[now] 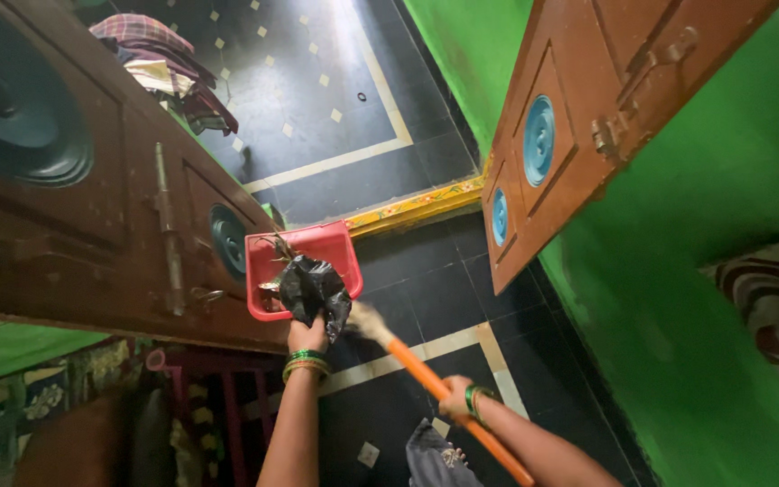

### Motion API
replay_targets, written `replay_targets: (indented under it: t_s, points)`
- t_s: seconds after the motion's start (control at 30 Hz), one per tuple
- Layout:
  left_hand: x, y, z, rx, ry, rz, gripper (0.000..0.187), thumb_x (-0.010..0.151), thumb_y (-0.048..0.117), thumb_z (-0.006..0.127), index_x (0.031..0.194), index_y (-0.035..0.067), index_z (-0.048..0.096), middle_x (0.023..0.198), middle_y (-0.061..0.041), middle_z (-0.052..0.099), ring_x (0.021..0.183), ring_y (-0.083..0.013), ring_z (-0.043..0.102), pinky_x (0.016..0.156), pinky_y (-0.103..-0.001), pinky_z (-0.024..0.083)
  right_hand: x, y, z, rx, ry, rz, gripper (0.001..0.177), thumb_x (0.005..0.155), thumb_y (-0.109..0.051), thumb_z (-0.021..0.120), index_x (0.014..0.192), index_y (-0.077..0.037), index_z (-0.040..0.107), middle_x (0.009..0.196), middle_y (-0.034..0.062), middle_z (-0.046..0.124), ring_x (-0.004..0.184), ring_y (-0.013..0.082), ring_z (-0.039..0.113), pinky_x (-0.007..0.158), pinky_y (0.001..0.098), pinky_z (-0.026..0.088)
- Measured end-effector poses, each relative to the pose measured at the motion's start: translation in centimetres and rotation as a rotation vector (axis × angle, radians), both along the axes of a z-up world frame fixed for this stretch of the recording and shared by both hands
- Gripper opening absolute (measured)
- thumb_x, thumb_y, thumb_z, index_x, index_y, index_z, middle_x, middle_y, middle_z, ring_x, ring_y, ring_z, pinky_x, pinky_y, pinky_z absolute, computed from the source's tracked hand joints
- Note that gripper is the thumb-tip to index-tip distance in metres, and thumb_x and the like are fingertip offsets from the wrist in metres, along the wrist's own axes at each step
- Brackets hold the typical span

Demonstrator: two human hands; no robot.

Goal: The person sweeps debris from the floor and along the edges of a doorway using a broom, collects the debris into a dustpan, and then places the broom and dustpan aside near a window.

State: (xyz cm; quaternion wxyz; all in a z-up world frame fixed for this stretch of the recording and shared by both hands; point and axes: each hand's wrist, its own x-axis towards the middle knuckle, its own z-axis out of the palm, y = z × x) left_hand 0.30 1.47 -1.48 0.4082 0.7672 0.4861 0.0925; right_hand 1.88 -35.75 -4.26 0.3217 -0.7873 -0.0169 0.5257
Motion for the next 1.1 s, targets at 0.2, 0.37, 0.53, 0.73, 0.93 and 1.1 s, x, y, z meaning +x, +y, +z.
replay_targets:
  t_s: [0.2, 0.37, 0.53, 0.73, 0.93, 1.1]
  points:
    - [-2.0, 0.8, -0.1, 0.005, 0.053, 0.023, 0.063, 0.083, 0.053, 0.076, 0.103, -0.006, 0.07, 0.097, -0.031, 0.073, 0.097, -0.0447, 0.072, 0.088, -0.048, 0.054, 8.1, 0.6, -0.4, -0.087, -0.269, -0.048, 0.045, 0.079, -0.016, 0.074, 0.123, -0.01, 0.066, 0.085, 0.015, 0.076, 0.059, 0.0246, 0.073, 0.053, 0.0383, 0.061]
    - [-2.2, -0.2, 0.1, -0.031, 0.047, 0.04, 0.06, 0.083, 0.052, 0.073, 0.104, -0.004, 0.072, 0.098, -0.031, 0.075, 0.098, -0.0443, 0.073, 0.089, -0.048, 0.054, 12.4, -2.6, 1.0, -0.027, -0.812, 0.112, 0.061, 0.075, -0.022, 0.079, 0.131, -0.009, 0.059, 0.094, 0.0217, 0.073, 0.09, 0.0381, 0.072, 0.078, 0.0469, 0.061]
    - [-0.7, -2.8, -0.1, -0.011, 0.033, 0.02, 0.061, 0.082, 0.05, 0.075, 0.107, -0.005, 0.07, 0.102, -0.03, 0.073, 0.102, -0.0454, 0.071, 0.091, -0.048, 0.053, 8.0, -10.9, 2.7, -0.439, -0.632, 0.34, 0.094, 0.087, -0.032, 0.071, 0.163, -0.025, 0.016, 0.11, 0.0159, 0.07, 0.099, 0.0366, 0.072, 0.087, 0.0474, 0.06]
    - [3.6, -8.1, -1.5, -0.046, 0.024, -0.036, 0.059, 0.081, 0.046, 0.081, 0.105, -0.005, 0.067, 0.094, -0.027, 0.072, 0.089, -0.0432, 0.07, 0.079, -0.048, 0.053, 0.8, -21.6, 4.5, -0.496, -0.576, 0.373, 0.1, 0.09, -0.033, 0.07, 0.162, -0.03, 0.0, 0.113, 0.0132, 0.066, 0.097, 0.0346, 0.071, 0.084, 0.048, 0.058]
    - [6.7, -13.8, -2.9, -0.569, -0.051, 0.107, 0.05, 0.091, 0.043, 0.075, 0.08, -0.005, 0.065, 0.059, -0.012, 0.058, 0.04, -0.0221, 0.055, 0.038, -0.038, 0.04, -12.2, -33.9, 10.7, -0.583, -0.41, 0.338, 0.099, 0.089, -0.03, 0.071, 0.159, -0.024, 0.001, 0.11, 0.0103, 0.066, 0.084, 0.0276, 0.07, 0.075, 0.0429, 0.061]
    - [7.7, -15.2, -3.5, -0.625, -0.237, 0.102, 0.03, 0.087, 0.035, 0.074, 0.084, 0.006, 0.065, 0.06, -0.006, 0.056, 0.04, -0.0181, 0.049, 0.037, -0.038, 0.036, -20.0, -31.8, 11.6, -0.682, -0.213, 0.062, 0.091, 0.087, -0.028, 0.07, 0.154, -0.022, 0.009, 0.106, 0.0102, 0.066, 0.083, 0.0274, 0.071, 0.074, 0.0421, 0.061]
